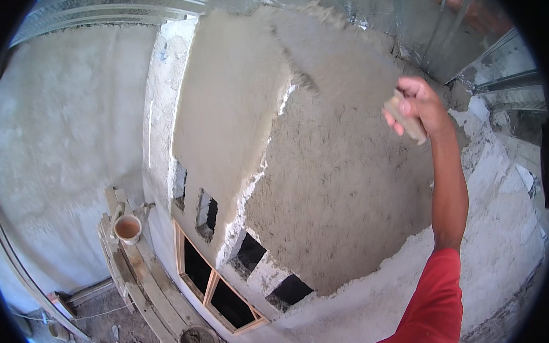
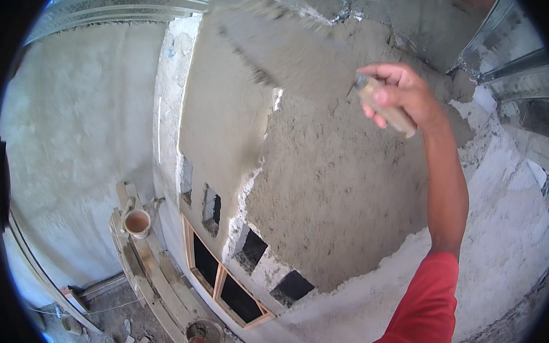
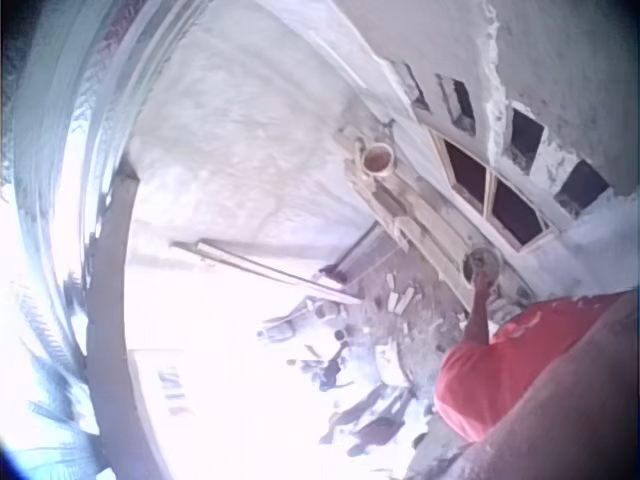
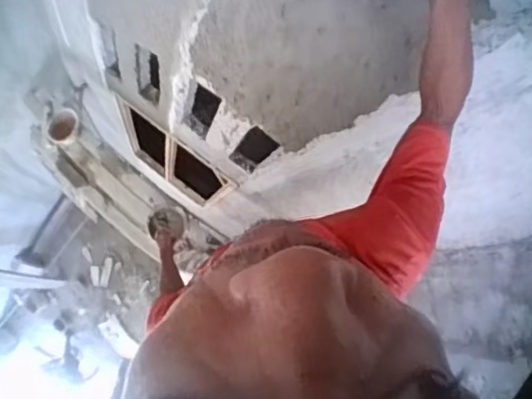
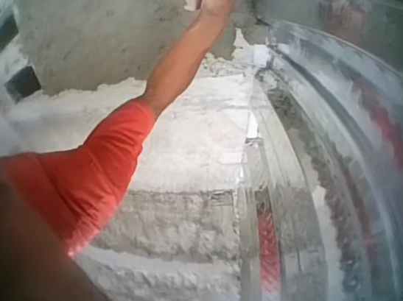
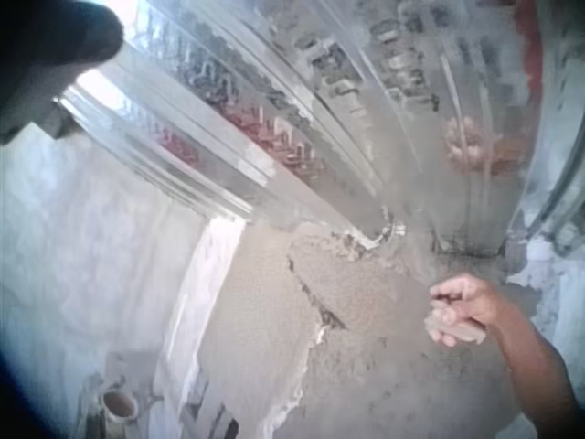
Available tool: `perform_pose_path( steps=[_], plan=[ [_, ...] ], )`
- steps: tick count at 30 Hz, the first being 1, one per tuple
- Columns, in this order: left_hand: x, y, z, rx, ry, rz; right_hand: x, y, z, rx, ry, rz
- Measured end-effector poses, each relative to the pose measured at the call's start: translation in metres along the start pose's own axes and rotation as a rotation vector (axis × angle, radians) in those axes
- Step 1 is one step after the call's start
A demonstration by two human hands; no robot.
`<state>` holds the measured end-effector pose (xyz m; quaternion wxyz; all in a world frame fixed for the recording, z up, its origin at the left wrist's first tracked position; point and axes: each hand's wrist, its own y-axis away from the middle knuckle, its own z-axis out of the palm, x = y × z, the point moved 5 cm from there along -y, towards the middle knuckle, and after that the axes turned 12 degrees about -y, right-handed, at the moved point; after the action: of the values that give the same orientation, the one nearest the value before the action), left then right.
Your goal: The person applies mortar to a wall using a trowel and smooths it across the surface, repeatedly scooping more material from a bucket held in the other hand.
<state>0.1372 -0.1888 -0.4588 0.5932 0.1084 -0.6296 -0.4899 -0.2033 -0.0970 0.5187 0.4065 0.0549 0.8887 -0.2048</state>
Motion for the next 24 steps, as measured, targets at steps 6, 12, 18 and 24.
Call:
perform_pose_path(
  steps=[6, 12, 18, 24],
  plan=[
    [-0.011, 0.007, -0.007, 0.035, -0.046, -0.046, 0.020, -0.045, -0.129, 0.656, 0.404, 0.090],
    [-0.010, 0.010, -0.017, 0.060, -0.072, -0.072, 0.018, -0.018, -0.088, 0.707, 0.811, 0.050],
    [-0.006, 0.009, -0.023, 0.065, -0.111, -0.077, 0.064, -0.005, -0.014, 0.417, 0.839, 0.284],
    [-0.011, 0.008, -0.011, 0.050, -0.096, -0.045, 0.176, 0.016, 0.083, 0.000, 0.384, 0.632]
  ],
)
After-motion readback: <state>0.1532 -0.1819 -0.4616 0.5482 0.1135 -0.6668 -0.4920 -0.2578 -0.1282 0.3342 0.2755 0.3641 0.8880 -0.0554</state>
